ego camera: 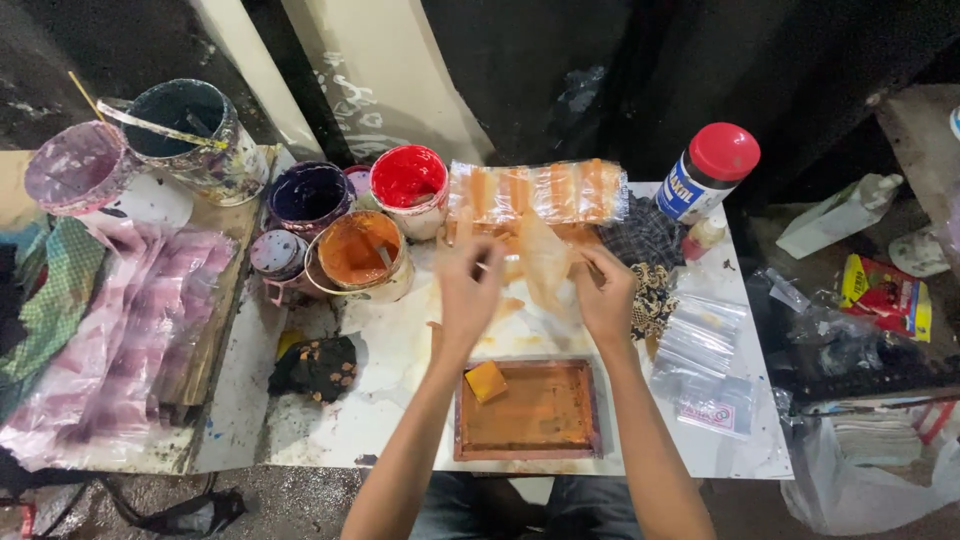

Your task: Preparing screen printing materials by organizing plastic sheets and applying liquid to a frame with a sponge.

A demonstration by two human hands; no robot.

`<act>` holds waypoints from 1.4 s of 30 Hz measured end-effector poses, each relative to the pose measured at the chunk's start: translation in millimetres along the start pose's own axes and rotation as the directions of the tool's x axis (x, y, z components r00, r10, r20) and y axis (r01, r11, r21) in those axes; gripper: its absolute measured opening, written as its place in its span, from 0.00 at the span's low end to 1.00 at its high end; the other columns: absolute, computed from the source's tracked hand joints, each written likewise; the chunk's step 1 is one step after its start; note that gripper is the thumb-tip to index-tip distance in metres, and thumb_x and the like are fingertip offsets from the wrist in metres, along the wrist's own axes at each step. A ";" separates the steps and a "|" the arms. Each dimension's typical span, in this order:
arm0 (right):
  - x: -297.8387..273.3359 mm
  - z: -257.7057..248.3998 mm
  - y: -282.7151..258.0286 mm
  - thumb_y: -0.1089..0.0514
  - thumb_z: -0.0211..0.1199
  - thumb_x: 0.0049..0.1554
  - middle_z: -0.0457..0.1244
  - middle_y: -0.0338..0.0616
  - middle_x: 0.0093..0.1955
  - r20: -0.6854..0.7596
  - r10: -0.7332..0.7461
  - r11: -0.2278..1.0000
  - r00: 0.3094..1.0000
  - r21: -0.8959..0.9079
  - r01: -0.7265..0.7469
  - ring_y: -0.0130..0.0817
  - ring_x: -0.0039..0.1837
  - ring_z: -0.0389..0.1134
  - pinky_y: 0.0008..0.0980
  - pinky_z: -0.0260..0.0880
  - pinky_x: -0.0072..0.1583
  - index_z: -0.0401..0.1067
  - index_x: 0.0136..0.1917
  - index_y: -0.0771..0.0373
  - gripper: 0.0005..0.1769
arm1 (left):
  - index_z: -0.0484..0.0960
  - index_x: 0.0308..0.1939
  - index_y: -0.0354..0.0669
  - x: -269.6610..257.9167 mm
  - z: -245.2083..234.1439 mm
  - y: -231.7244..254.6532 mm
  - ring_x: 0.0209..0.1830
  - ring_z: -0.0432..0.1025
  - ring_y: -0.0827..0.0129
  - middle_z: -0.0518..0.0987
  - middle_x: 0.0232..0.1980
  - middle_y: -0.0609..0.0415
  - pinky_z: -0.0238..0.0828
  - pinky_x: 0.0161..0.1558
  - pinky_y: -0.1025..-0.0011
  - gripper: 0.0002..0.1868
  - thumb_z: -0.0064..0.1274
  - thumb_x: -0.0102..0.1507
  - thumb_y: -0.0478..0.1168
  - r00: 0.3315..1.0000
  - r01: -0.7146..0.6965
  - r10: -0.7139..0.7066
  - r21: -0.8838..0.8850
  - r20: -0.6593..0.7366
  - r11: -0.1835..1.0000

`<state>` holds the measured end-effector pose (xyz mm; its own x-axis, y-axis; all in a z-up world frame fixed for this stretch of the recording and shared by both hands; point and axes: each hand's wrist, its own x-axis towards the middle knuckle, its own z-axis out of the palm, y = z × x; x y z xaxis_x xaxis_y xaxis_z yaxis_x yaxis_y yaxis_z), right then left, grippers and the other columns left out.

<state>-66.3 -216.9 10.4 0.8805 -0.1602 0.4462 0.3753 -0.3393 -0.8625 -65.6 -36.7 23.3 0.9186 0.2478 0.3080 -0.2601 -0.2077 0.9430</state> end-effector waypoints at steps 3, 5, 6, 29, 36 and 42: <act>-1.8 7.5 -4.6 0.72 0.64 0.53 0.70 0.56 0.42 0.005 0.004 0.999 1.000 0.032 -0.004 0.48 0.49 0.74 0.41 0.73 0.51 0.79 0.48 0.70 0.09 | 0.82 0.45 0.44 -25.0 7.8 34.2 0.33 0.76 0.65 0.80 0.34 0.53 0.72 0.38 0.67 0.22 0.72 0.51 0.45 0.991 -0.028 0.015 0.097 0.133 0.995; -1.1 8.3 -9.4 0.72 0.65 0.52 0.70 0.56 0.42 0.002 0.001 1.000 1.000 0.019 -0.001 0.49 0.49 0.74 0.42 0.73 0.51 0.80 0.47 0.69 0.09 | 0.83 0.42 0.47 -28.7 18.0 7.3 0.31 0.76 0.68 0.81 0.33 0.57 0.73 0.38 0.71 0.16 0.70 0.54 0.43 0.991 -0.073 0.052 0.165 0.126 0.984; -0.5 8.2 -11.5 0.72 0.65 0.51 0.70 0.57 0.42 -0.001 0.001 1.000 1.000 0.007 -0.001 0.51 0.50 0.74 0.43 0.73 0.51 0.80 0.46 0.69 0.09 | 0.84 0.38 0.49 -30.3 23.7 -6.1 0.29 0.76 0.71 0.81 0.31 0.61 0.73 0.37 0.74 0.10 0.68 0.57 0.42 0.989 -0.114 0.087 0.233 0.123 0.966; -41.2 38.5 64.3 0.58 0.62 0.62 0.71 0.45 0.53 0.382 0.600 0.332 0.703 0.681 -0.653 0.28 0.43 0.72 0.15 0.68 0.37 0.75 0.62 0.57 0.15 | 0.79 0.43 0.38 -50.9 22.8 -3.9 0.42 0.77 0.50 0.77 0.38 0.48 0.76 0.49 0.63 0.05 0.48 0.67 0.27 0.794 -0.452 0.356 0.086 0.493 0.888; -80.0 56.9 234.1 0.42 0.56 0.67 0.64 0.43 0.70 0.430 0.663 -0.027 0.613 0.832 -0.554 0.35 0.60 0.68 0.26 0.73 0.57 0.67 0.72 0.55 0.25 | 0.79 0.48 0.32 -65.4 16.2 18.2 0.47 0.77 0.47 0.79 0.43 0.42 0.76 0.52 0.62 0.13 0.45 0.63 0.20 0.723 -0.432 0.253 0.134 0.643 0.892; -36.5 36.4 128.8 0.42 0.53 0.66 0.58 0.43 0.72 0.391 0.671 -0.012 0.630 0.855 -0.519 0.37 0.68 0.62 0.30 0.66 0.66 0.61 0.72 0.56 0.27 | 0.79 0.46 0.31 -67.6 18.5 48.3 0.45 0.77 0.46 0.78 0.41 0.40 0.77 0.50 0.62 0.11 0.43 0.65 0.21 0.723 -0.399 0.256 0.086 0.642 0.913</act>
<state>-39.6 -221.0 -125.6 0.9197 0.0343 -0.3912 -0.2137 0.8795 -0.4253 -134.7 -81.0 45.7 0.7884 -0.4817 0.3826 -0.5787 -0.3697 0.7269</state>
